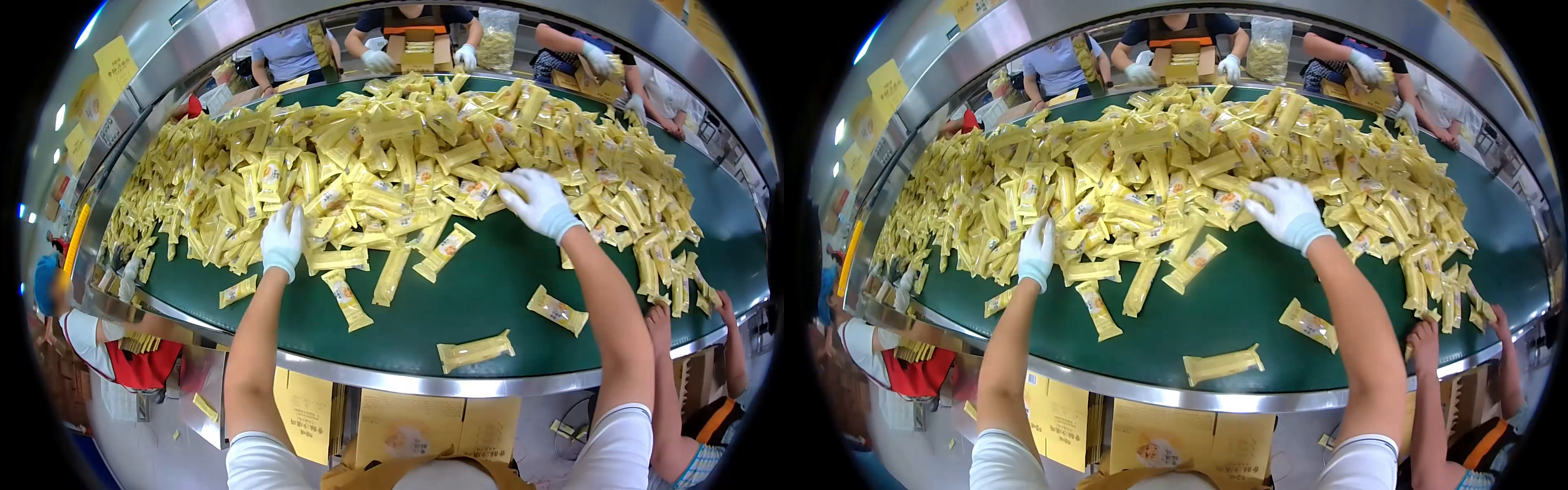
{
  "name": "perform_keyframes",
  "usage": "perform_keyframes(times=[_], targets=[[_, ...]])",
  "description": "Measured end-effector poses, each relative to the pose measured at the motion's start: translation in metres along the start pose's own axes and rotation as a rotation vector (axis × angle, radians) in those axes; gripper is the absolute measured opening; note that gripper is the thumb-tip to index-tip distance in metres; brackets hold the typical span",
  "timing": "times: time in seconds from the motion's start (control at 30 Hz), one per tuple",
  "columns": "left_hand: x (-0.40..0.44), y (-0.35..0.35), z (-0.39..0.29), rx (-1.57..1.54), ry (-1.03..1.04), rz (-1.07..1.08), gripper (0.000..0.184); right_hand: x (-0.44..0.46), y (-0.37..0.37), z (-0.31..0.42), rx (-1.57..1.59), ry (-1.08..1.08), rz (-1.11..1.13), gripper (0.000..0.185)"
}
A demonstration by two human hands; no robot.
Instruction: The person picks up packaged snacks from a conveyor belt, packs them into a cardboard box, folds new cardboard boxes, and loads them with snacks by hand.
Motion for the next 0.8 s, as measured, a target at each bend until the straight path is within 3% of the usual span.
perform_keyframes(times=[0.07,0.1,0.13,0.17,0.33,0.4,0.47,0.57,0.73,0.8], targets=[[0.011,0.009,0.028,0.014,-0.103,0.07,0.066,0.027,0.036,0.008,0.086,0.099,0.165,0.058],[0.018,0.017,0.028,0.208,-0.13,0.047,0.067,0.045,0.056,0.009,0.161,0.138,0.223,0.062],[0.019,0.013,0.005,0.197,-0.238,0.123,0.069,0.061,0.073,0.016,0.238,0.178,0.283,0.066],[0.028,0.013,-0.001,0.251,-0.221,0.126,0.07,0.071,0.063,0.046,0.139,0.309,0.413,0.072],[0.038,0.046,-0.003,0.387,-0.007,-0.02,0.079,0.113,0.095,0.069,-0.02,0.403,0.314,0.075],[0.028,0.049,-0.016,0.364,-0.038,0.039,0.078,0.115,0.101,0.068,-0.002,0.387,0.29,0.072],[0.024,0.062,-0.014,0.487,0.121,-0.074,0.077,0.112,0.1,0.071,-0.023,0.381,0.294,0.07],[0.005,0.077,-0.062,0.356,0.052,0.11,0.078,0.098,0.106,0.071,-0.065,0.335,0.247,0.066],[-0.012,0.113,-0.113,0.239,0.299,0.2,0.073,0.057,0.096,0.075,-0.101,0.323,0.348,0.065],[-0.022,0.116,-0.123,0.266,0.336,0.285,0.07,0.034,0.097,0.068,-0.086,0.321,0.258,0.063]])
Point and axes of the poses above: each hand's wrist, its own x-axis towards the middle knuckle, its own y-axis out of the palm, z = x × y, the point moved 1 cm from there along x, towards the middle knuckle, and after that the axes turned 9 degrees about z, right-handed, at the moved point
